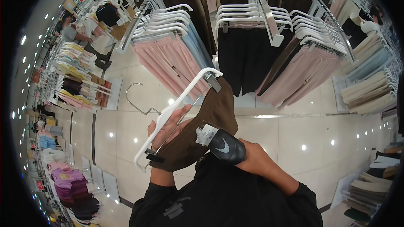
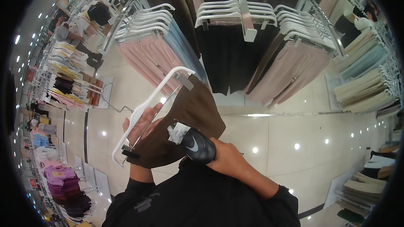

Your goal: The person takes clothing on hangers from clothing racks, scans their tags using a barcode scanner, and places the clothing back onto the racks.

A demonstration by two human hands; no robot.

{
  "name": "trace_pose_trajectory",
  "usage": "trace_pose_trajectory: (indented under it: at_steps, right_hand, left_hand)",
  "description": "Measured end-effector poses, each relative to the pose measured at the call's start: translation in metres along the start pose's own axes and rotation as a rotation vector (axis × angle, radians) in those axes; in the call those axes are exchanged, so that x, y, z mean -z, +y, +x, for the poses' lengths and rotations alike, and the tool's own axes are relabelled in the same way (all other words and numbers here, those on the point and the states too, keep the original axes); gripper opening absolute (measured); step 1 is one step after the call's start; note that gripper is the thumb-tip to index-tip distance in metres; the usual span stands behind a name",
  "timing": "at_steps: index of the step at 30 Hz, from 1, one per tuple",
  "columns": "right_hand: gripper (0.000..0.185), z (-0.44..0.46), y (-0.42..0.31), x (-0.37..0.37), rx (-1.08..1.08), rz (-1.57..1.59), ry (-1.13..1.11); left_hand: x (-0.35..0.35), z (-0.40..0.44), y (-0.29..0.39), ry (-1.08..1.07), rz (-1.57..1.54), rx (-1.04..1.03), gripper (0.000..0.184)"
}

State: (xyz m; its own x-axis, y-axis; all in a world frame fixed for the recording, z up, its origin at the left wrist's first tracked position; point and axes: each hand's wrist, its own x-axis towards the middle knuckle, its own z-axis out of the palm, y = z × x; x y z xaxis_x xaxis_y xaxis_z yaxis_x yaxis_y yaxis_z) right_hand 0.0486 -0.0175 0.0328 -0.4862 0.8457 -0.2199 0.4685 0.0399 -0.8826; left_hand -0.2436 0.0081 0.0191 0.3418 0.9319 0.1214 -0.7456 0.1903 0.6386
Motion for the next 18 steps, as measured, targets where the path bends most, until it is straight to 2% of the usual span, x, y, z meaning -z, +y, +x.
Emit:
trace_pose_trajectory:
  at_steps: [5, 7, 11, 15, 17, 18]
  right_hand:
    - [0.042, 0.025, -0.004, 0.007, -0.005, 0.036, 0.021]
    - [0.042, 0.037, -0.009, 0.014, -0.073, 0.037, 0.002]
    - [0.046, 0.063, -0.005, 0.016, -0.105, 0.064, 0.021]
    - [0.043, 0.086, -0.007, 0.016, -0.049, 0.127, 0.148]
    - [0.043, 0.096, -0.011, 0.018, -0.05, 0.121, 0.193]
    - [0.043, 0.1, -0.012, 0.019, -0.066, 0.1, 0.22]
  left_hand:
    - [0.017, 0.021, 0.01, 0.067, 0.096, 0.045, 0.088]
    - [0.03, 0.035, 0.008, -0.008, 0.039, -0.041, 0.085]
    - [0.039, 0.066, 0.021, 0.063, 0.028, 0.039, 0.086]
    - [0.052, 0.096, 0.039, 0.076, 0.027, 0.049, 0.079]
    - [0.055, 0.113, 0.053, -0.012, 0.261, 0.053, 0.071]
    - [0.06, 0.121, 0.056, -0.027, 0.26, 0.055, 0.071]
